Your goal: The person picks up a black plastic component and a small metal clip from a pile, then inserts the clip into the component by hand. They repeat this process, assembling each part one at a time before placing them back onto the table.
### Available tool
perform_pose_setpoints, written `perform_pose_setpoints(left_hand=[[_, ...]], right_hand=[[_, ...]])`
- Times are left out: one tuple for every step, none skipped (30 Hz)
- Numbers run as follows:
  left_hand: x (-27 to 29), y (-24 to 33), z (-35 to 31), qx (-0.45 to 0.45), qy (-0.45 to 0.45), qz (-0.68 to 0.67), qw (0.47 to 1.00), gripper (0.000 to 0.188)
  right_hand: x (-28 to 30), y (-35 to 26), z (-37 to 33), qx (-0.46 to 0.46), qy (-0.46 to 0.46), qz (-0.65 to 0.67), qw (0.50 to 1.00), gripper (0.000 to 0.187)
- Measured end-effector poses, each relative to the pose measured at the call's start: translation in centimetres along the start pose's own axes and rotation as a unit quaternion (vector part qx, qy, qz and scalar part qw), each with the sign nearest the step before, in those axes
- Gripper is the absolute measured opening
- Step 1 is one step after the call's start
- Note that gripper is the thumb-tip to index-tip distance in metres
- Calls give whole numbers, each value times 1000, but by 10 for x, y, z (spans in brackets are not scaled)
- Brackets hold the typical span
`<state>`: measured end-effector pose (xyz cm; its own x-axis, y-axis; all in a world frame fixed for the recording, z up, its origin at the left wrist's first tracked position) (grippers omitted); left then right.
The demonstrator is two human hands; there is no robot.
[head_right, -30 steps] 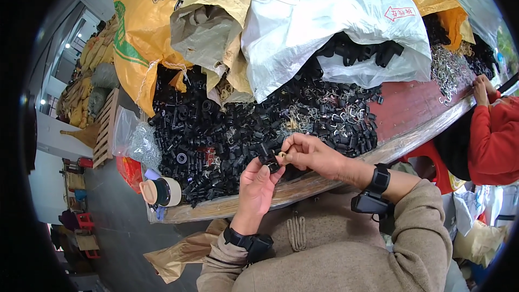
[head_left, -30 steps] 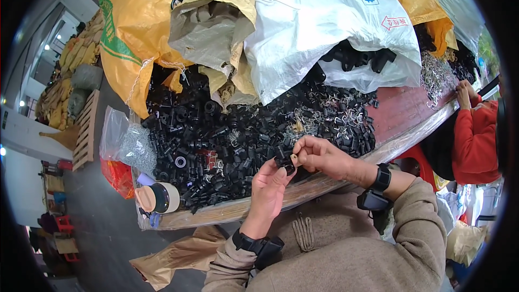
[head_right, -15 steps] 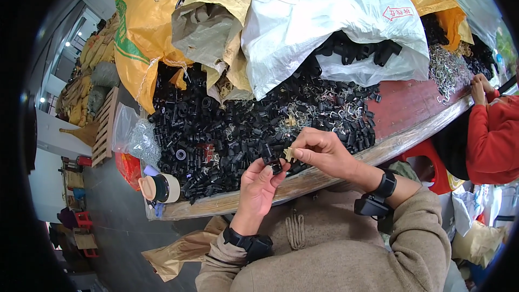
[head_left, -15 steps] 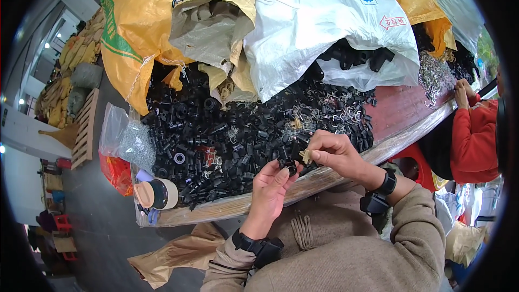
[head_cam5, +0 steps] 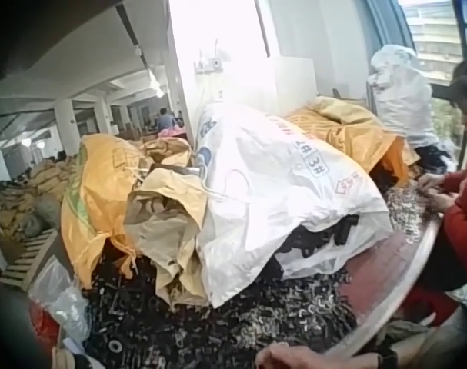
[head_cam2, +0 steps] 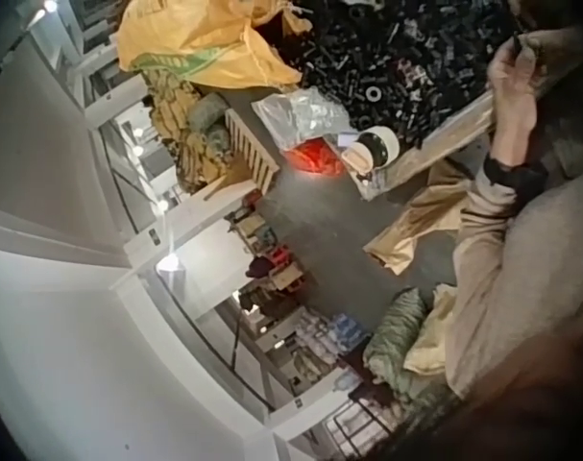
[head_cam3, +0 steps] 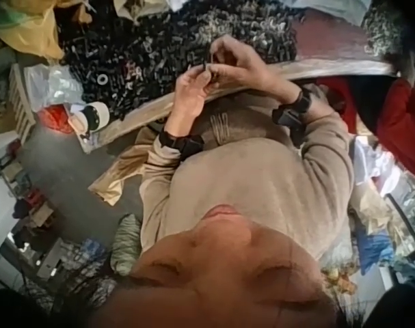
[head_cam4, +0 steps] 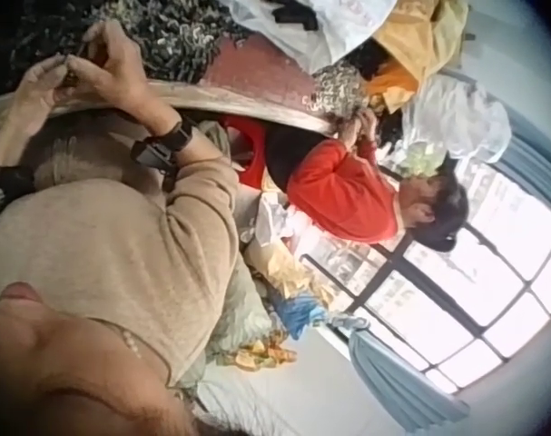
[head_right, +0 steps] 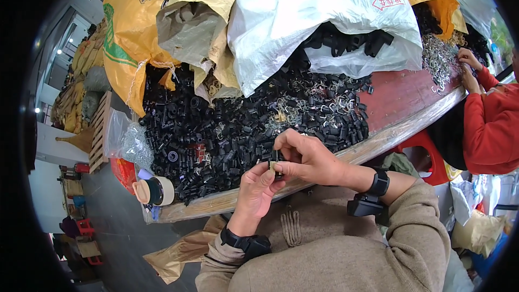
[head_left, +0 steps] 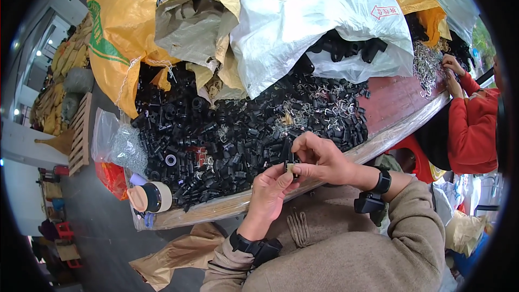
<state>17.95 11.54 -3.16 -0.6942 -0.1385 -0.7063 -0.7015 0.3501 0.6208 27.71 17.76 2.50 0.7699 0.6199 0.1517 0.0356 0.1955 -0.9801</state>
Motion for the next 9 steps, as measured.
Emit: perform_pose_setpoints(left_hand=[[0, 0, 1, 10, 2, 15, 1000, 27], [1, 0, 3, 20, 4, 30, 999, 28], [2, 0, 4, 29, 6, 45, 999, 28], [2, 2, 6, 30, 5, 45, 999, 28], [3, 4, 7, 30, 2, 43, 999, 29], [4, 5, 7, 29, 2, 41, 999, 29], [4, 7, 7, 28, -2, 39, 999, 30], [5, 7, 6, 29, -6, 35, 999, 30], [6, 7, 7, 31, -11, 31, 999, 30]], right_hand=[[3, 4, 0, -35, 19, 1, 999, 10], [6, 4, 1, -36, 21, 0, 999, 10], [13, 2, 2, -28, 14, -38, 999, 11], [20, 1, 3, -20, 8, -76, 997, 12], [28, 1, 4, -12, 1, -114, 993, 13], [37, 8, 4, -12, 0, -112, 994, 13], [55, 11, 1, 24, 57, -221, 973, 13], [71, 12, -2, 60, 113, -327, 936, 14], [83, 17, -3, 59, 144, -388, 908, 15]])
Point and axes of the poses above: each hand's wrist, its own z-axis towards the middle knuckle, its own x-axis out of the back of the hand, y = z × x, the point moved 7 cm from there along z, towards the middle knuckle, and after that the axes turned 1 degree about y, right-handed, at the moved point
